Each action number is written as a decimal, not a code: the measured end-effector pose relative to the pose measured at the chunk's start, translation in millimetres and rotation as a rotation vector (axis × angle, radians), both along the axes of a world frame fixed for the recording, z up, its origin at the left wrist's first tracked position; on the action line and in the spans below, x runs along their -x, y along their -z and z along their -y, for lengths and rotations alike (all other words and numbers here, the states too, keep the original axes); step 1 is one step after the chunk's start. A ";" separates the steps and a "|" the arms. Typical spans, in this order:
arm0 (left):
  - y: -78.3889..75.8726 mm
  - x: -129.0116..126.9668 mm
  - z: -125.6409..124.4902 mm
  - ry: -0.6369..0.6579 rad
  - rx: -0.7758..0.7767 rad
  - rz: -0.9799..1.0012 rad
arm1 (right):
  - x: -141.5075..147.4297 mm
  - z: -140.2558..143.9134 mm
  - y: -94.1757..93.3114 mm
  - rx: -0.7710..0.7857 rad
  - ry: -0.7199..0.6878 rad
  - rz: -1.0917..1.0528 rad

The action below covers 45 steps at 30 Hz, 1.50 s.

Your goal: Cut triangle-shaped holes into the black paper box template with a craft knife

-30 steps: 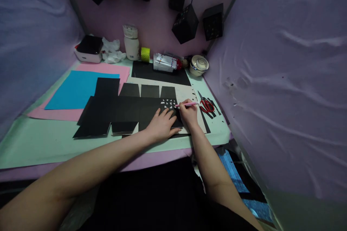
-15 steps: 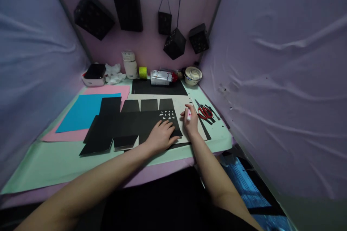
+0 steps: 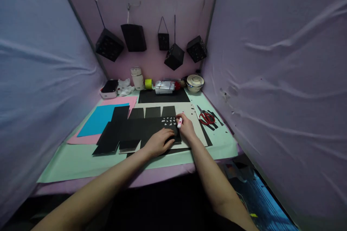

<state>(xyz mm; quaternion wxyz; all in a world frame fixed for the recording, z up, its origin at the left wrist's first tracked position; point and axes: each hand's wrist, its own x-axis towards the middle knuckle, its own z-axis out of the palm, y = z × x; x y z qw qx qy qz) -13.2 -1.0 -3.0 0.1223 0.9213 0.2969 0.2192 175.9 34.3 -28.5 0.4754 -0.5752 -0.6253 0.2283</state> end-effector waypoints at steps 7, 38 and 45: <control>6.5 9.2 -2.7 -0.084 -0.101 0.427 | 0.7 0.1 0.5 -0.118 0.093 -0.202; 23.5 19.6 52.8 -0.357 -0.145 0.667 | 6.1 7.6 -10.6 0.055 0.057 -0.660; 19.7 14.9 56.6 -0.037 -0.322 0.400 | 7.5 18.8 -23.3 0.219 -0.223 -0.907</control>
